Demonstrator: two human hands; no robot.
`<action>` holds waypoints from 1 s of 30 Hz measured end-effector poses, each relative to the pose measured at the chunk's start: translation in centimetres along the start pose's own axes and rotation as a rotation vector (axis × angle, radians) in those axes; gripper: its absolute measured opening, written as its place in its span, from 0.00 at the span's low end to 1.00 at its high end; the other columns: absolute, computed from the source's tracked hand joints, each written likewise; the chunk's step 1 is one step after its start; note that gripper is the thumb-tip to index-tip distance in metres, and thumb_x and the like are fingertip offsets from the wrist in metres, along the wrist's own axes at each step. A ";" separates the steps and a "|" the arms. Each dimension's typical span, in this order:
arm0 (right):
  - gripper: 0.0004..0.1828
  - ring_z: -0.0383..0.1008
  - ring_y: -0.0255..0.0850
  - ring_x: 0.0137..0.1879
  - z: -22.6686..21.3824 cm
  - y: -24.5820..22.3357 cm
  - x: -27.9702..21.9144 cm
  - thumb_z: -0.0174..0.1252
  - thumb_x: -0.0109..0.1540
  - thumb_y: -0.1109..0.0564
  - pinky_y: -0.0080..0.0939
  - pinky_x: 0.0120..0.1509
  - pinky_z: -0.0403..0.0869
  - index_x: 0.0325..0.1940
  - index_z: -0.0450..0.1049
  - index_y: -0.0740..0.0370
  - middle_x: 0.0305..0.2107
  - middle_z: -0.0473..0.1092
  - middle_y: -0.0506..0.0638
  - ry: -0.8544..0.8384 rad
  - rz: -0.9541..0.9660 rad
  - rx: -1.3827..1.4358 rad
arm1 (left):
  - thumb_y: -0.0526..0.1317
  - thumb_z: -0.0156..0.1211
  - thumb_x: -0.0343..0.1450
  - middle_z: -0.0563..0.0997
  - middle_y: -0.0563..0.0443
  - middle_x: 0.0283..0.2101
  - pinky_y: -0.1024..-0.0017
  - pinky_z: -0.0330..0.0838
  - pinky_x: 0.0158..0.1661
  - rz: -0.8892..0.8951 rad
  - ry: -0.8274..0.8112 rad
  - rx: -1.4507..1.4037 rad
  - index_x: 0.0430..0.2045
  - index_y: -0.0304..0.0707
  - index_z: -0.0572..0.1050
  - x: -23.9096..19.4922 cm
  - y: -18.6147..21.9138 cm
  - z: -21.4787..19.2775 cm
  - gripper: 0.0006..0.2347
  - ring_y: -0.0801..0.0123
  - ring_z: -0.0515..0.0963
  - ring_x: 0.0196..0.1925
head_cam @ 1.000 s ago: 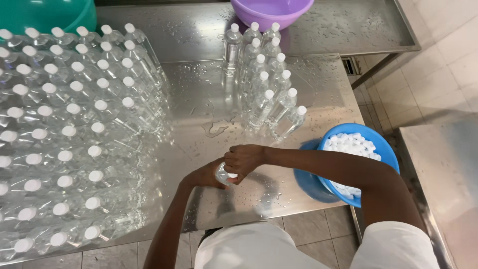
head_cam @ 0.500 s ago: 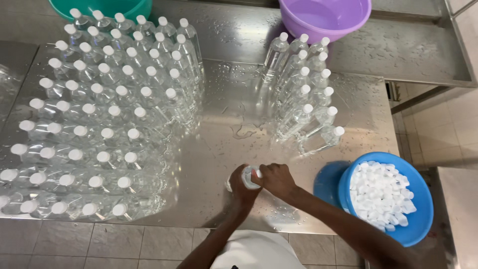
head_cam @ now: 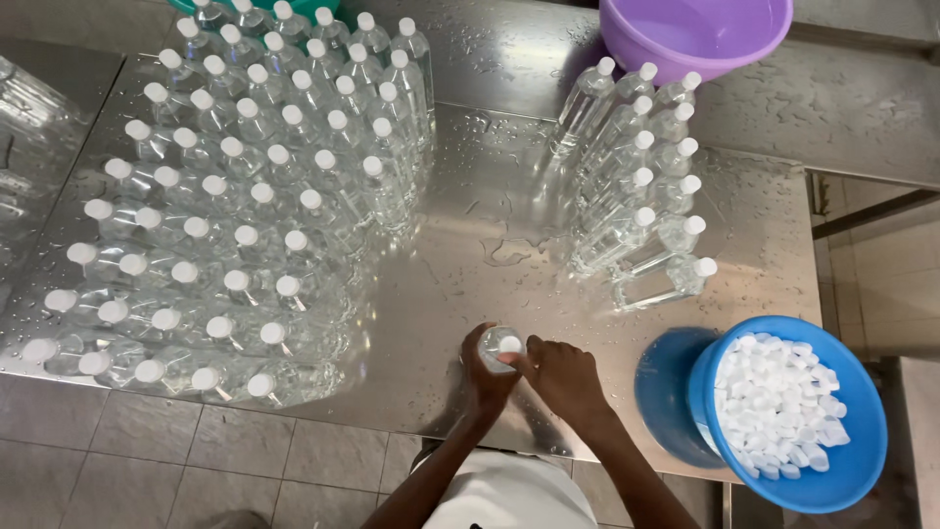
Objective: The person repeatedly picks up clear plastic bottles filled with liquid from a stainless steel table, takes a white cap from a blue bowl, and screws the cap onto each bottle by hand. The capped bottles are then placed back onto the table in organized rows.
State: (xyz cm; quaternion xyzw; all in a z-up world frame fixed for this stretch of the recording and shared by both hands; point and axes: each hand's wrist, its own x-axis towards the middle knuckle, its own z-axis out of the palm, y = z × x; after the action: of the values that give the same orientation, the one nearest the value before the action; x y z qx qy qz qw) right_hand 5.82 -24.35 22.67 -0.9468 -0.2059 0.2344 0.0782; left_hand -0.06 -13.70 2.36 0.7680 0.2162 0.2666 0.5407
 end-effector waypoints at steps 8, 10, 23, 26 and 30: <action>0.53 0.67 0.67 0.73 11.7 0.3 5.2 0.70 0.65 0.54 0.68 0.75 0.72 0.87 0.46 0.57 0.64 0.67 0.71 -0.057 -0.083 0.533 | 0.40 0.90 0.54 0.82 0.41 0.63 0.45 0.70 0.69 -0.230 0.065 -0.199 0.67 0.43 0.70 5.5 0.0 -5.1 0.43 0.44 0.80 0.68; 0.63 0.60 0.76 0.76 15.2 -2.3 8.0 0.72 0.62 0.58 0.74 0.77 0.70 0.89 0.36 0.61 0.70 0.59 0.79 0.043 -0.223 0.596 | 0.39 0.90 0.55 0.82 0.40 0.63 0.46 0.68 0.70 -0.206 0.072 -0.207 0.67 0.43 0.71 6.7 0.2 -5.5 0.43 0.44 0.80 0.69; 0.52 0.69 0.71 0.73 13.0 -12.1 24.2 0.69 0.65 0.43 0.74 0.78 0.71 0.83 0.47 0.62 0.69 0.65 0.72 0.133 -0.165 0.739 | 0.53 0.86 0.60 0.43 0.33 0.83 0.42 0.53 0.77 -0.098 -0.002 -0.242 0.82 0.38 0.44 11.6 -6.9 -11.1 0.59 0.34 0.52 0.83; 0.49 0.69 0.73 0.72 14.3 -12.8 27.2 0.73 0.63 0.48 0.71 0.74 0.75 0.79 0.54 0.66 0.67 0.66 0.74 0.231 -0.224 0.821 | 0.57 0.82 0.63 0.43 0.36 0.82 0.49 0.62 0.76 -0.237 -0.062 -0.260 0.82 0.40 0.44 9.2 -8.2 -12.8 0.57 0.37 0.57 0.81; 0.44 0.68 0.68 0.72 17.4 -11.8 30.3 0.72 0.66 0.47 0.65 0.74 0.78 0.76 0.58 0.70 0.63 0.63 0.68 0.317 -0.312 0.792 | 0.54 0.80 0.67 0.50 0.34 0.79 0.49 0.73 0.70 -0.360 -0.116 -0.268 0.82 0.40 0.48 7.5 -8.5 -13.9 0.52 0.41 0.69 0.76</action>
State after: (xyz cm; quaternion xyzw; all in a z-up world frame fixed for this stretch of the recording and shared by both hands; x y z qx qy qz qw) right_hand 17.79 0.14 -2.18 -0.8256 -0.2262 0.1327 0.4995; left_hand -3.69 3.63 -0.54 0.6523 0.2812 0.1476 0.6882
